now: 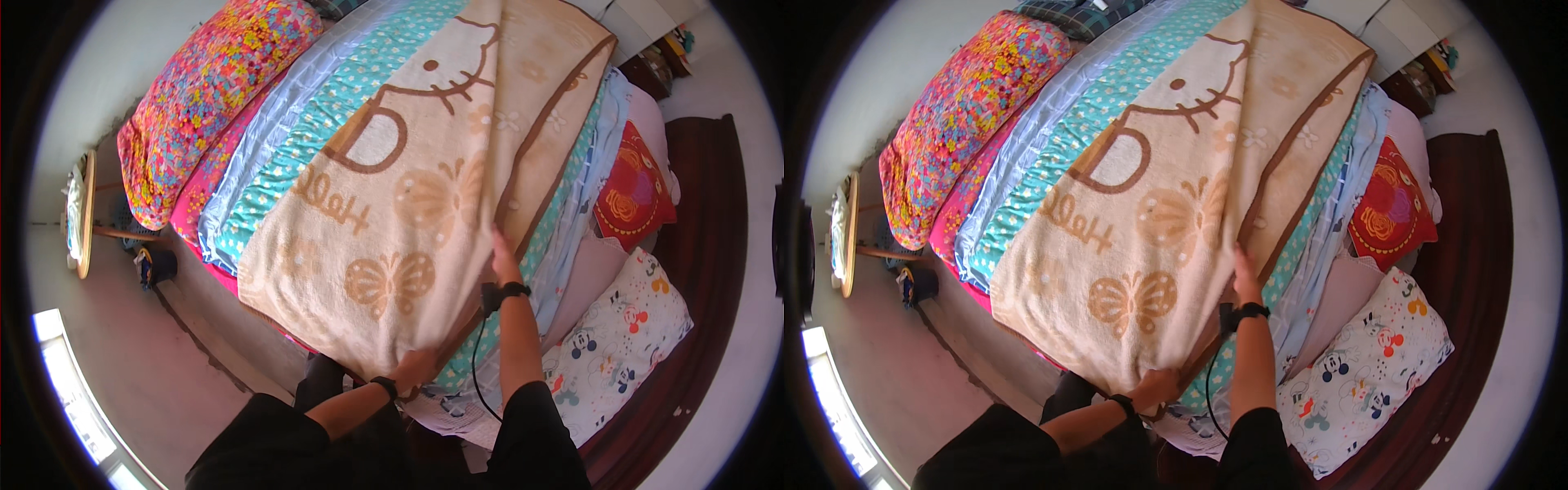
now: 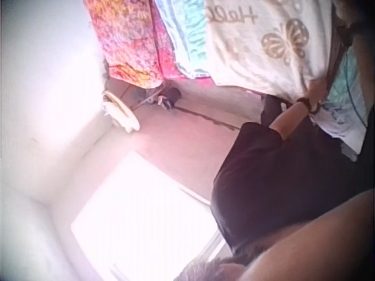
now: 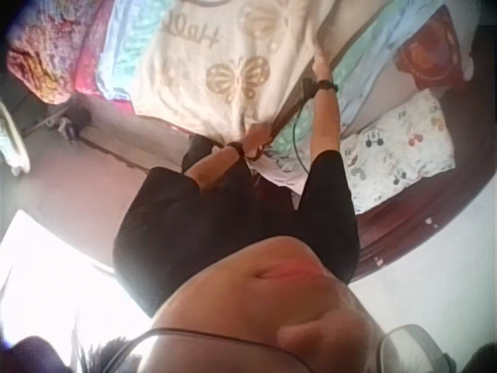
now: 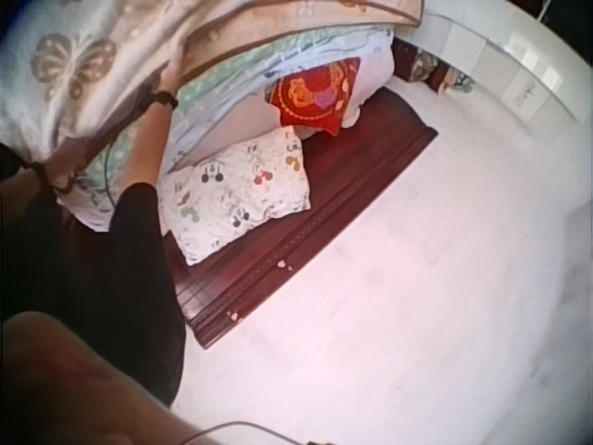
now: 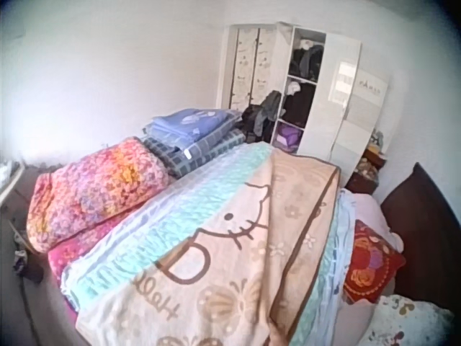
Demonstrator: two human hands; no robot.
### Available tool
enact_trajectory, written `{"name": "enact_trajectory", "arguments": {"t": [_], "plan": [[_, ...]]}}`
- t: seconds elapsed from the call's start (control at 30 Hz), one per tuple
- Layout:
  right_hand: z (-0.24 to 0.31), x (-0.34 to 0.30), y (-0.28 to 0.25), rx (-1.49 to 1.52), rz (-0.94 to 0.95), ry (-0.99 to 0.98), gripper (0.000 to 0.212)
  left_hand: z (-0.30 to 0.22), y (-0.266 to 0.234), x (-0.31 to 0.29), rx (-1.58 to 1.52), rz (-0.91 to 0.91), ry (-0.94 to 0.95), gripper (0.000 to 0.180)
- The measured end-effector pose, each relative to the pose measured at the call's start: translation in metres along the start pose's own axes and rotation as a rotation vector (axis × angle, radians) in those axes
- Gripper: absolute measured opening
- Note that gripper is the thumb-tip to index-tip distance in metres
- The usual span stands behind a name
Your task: The person folds a series of blankets and a bedsheet on a bed, handling each item one at a time and smoothing them by hand before placing them in a stack.
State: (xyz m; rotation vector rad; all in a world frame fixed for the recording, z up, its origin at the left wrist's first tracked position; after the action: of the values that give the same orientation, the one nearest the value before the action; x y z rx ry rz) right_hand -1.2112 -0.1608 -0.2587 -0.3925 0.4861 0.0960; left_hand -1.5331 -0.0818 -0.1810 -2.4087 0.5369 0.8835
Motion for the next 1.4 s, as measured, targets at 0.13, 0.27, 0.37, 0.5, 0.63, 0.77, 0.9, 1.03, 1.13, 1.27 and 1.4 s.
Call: {"name": "enact_trajectory", "arguments": {"t": [0.13, 0.27, 0.37, 0.5, 0.63, 0.77, 0.9, 1.03, 1.13, 1.27, 1.4], "plan": [[0.002, -0.004, -0.066, 0.238, -0.064, -0.241, 0.032, -0.019, 0.010, -0.023, 0.033, -0.047, 0.340, 0.026], [-0.057, -0.020, -0.157, 0.009, -0.189, -0.348, 0.031, -0.034, 0.020, -0.029, 0.105, 0.145, 0.455, 0.030], [-0.081, -0.040, -0.161, -0.119, -0.119, -0.106, 0.037, -0.029, 0.032, -0.036, 0.057, 0.050, 0.331, 0.032], [-0.120, -0.083, -0.158, -0.129, 0.188, 0.224, 0.059, 0.014, 0.051, -0.038, -0.083, -0.074, 0.416, 0.035], [-0.115, -0.179, -0.101, 0.039, 0.210, 0.306, 0.056, 0.052, 0.014, -0.043, -0.163, -0.104, 0.371, 0.031], [-0.147, -0.278, -0.058, 0.133, 0.321, 0.359, 0.051, 0.145, -0.068, -0.035, -0.186, -0.715, 0.145, 0.042], [-0.187, -0.346, -0.015, 0.192, 0.245, 0.272, 0.051, 0.292, -0.189, -0.070, 0.109, -1.153, -0.017, 0.057], [-0.217, -0.399, 0.005, 0.253, 0.051, 0.489, 0.055, 0.308, -0.273, -0.107, 0.186, -0.959, -0.448, 0.090], [-0.246, -0.436, 0.031, 0.254, 0.114, 0.526, 0.059, 0.323, -0.290, -0.116, 0.199, -0.684, -0.508, 0.101], [-0.253, -0.454, 0.069, 0.303, 0.343, 0.433, 0.067, 0.363, -0.271, -0.125, 0.353, -0.784, -0.308, 0.047], [-0.246, -0.446, 0.083, 0.203, 0.171, 0.406, 0.063, 0.316, -0.264, -0.170, 0.418, -0.628, -0.107, 0.035]]}}
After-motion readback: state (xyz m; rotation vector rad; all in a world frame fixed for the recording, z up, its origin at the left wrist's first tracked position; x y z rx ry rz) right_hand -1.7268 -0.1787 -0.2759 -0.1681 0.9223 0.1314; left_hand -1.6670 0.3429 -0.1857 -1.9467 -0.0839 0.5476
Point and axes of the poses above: each hand's wrist, its own x-axis towards the middle knuckle, its own y-axis out of the palm, z = x × y, the point moved 1 cm from there along x, towards the middle knuckle, and after that the axes turned 5 degrees about -x, right-handed, at the moved point
